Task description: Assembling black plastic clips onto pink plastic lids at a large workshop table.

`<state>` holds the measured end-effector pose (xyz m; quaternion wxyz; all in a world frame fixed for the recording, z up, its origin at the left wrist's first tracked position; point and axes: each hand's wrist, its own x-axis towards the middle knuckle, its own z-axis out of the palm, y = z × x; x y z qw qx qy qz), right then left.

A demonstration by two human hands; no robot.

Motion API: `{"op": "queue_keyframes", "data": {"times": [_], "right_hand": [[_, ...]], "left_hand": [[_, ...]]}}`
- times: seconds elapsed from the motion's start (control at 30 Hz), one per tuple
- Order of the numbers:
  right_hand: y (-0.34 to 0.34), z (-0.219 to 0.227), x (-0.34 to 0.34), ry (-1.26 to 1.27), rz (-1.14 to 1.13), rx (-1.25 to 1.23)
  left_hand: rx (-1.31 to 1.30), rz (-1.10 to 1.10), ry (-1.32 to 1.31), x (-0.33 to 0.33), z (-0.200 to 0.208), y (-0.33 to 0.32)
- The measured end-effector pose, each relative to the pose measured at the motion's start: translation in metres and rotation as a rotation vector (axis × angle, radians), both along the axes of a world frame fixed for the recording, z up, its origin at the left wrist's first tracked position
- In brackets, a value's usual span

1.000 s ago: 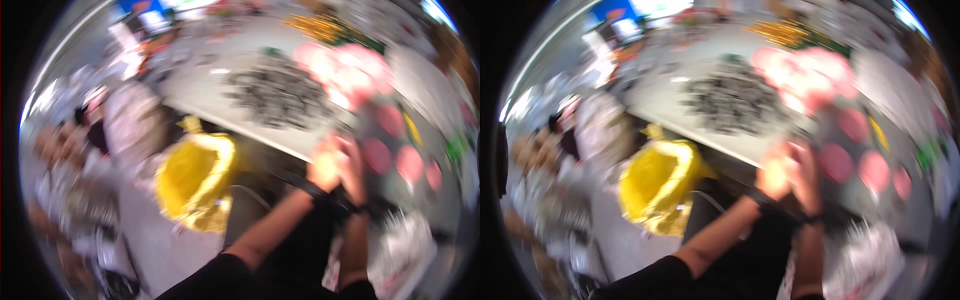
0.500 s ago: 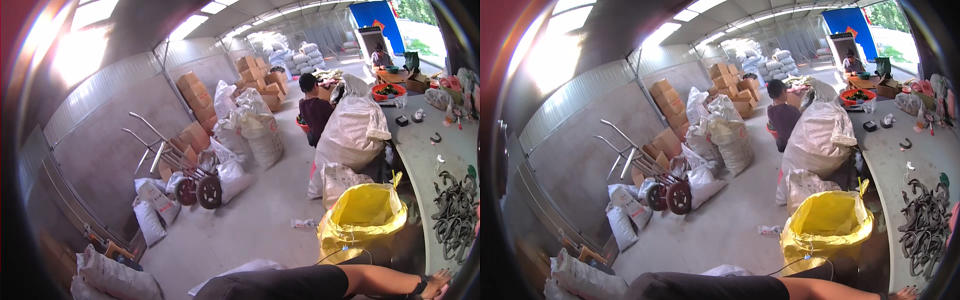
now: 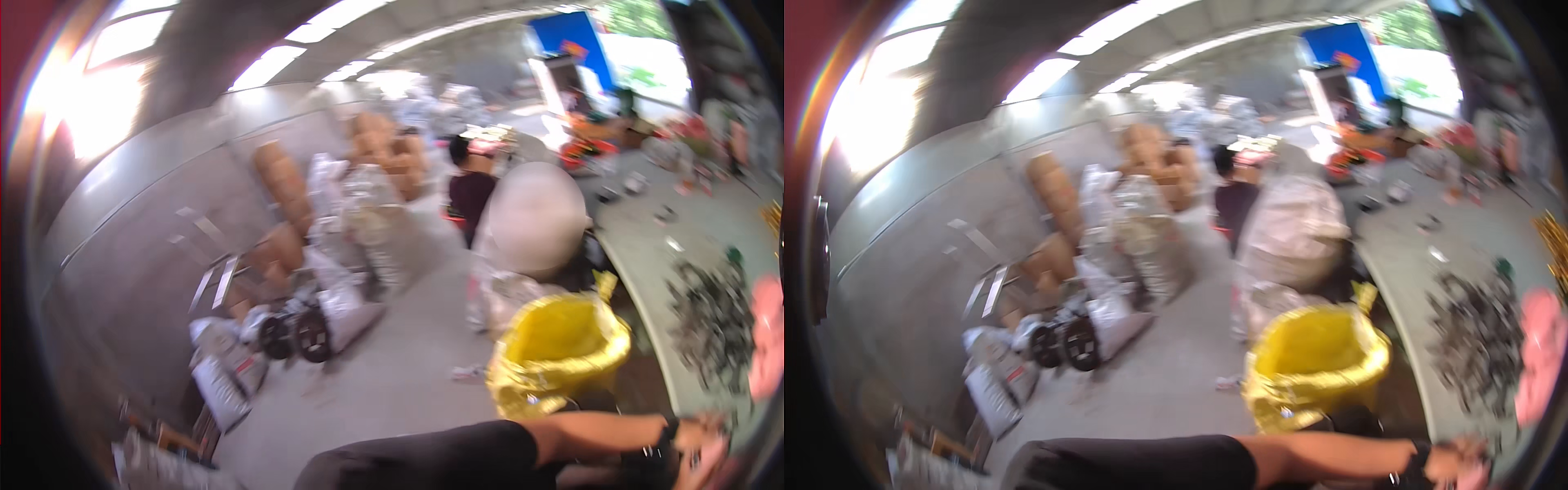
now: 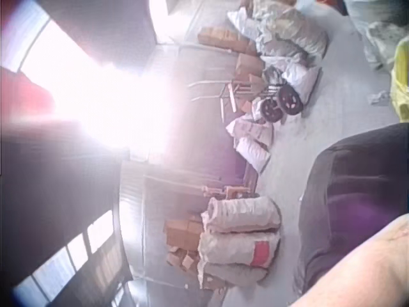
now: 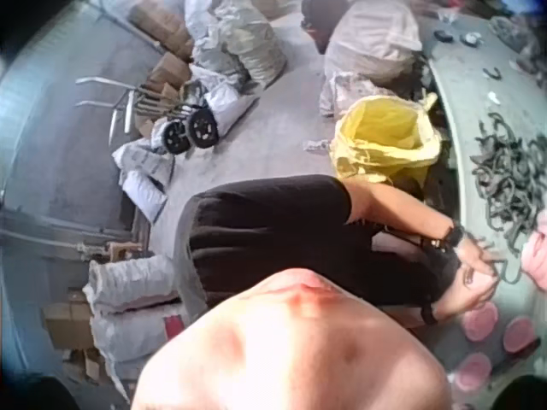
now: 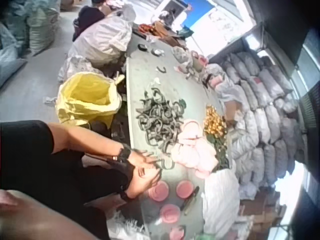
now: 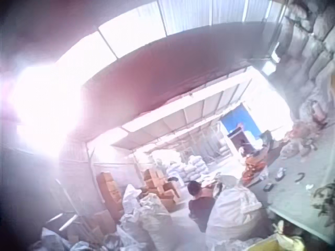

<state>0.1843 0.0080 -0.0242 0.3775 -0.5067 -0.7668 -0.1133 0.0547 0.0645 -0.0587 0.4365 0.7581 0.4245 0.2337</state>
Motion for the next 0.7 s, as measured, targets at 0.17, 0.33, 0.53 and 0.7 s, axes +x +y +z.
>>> {"op": "queue_keyframes", "data": {"times": [0.17,0.33,0.53,0.7], "right_hand": [[0.005,-0.027,-0.006,0.862,0.399,-0.468],[0.002,0.02,0.054,0.671,0.139,-0.158],[0.045,0.041,0.201,0.552,-0.456,-0.033],[0.049,0.046,0.18,0.443,-0.455,-0.21]], "left_hand": [[-0.245,-0.183,-0.622,-0.031,-0.014,0.011],[0.067,0.058,0.033,-0.041,0.007,-0.001],[0.632,0.143,0.533,0.008,0.007,-0.028],[0.71,0.221,0.52,-0.001,0.001,-0.032]]}}
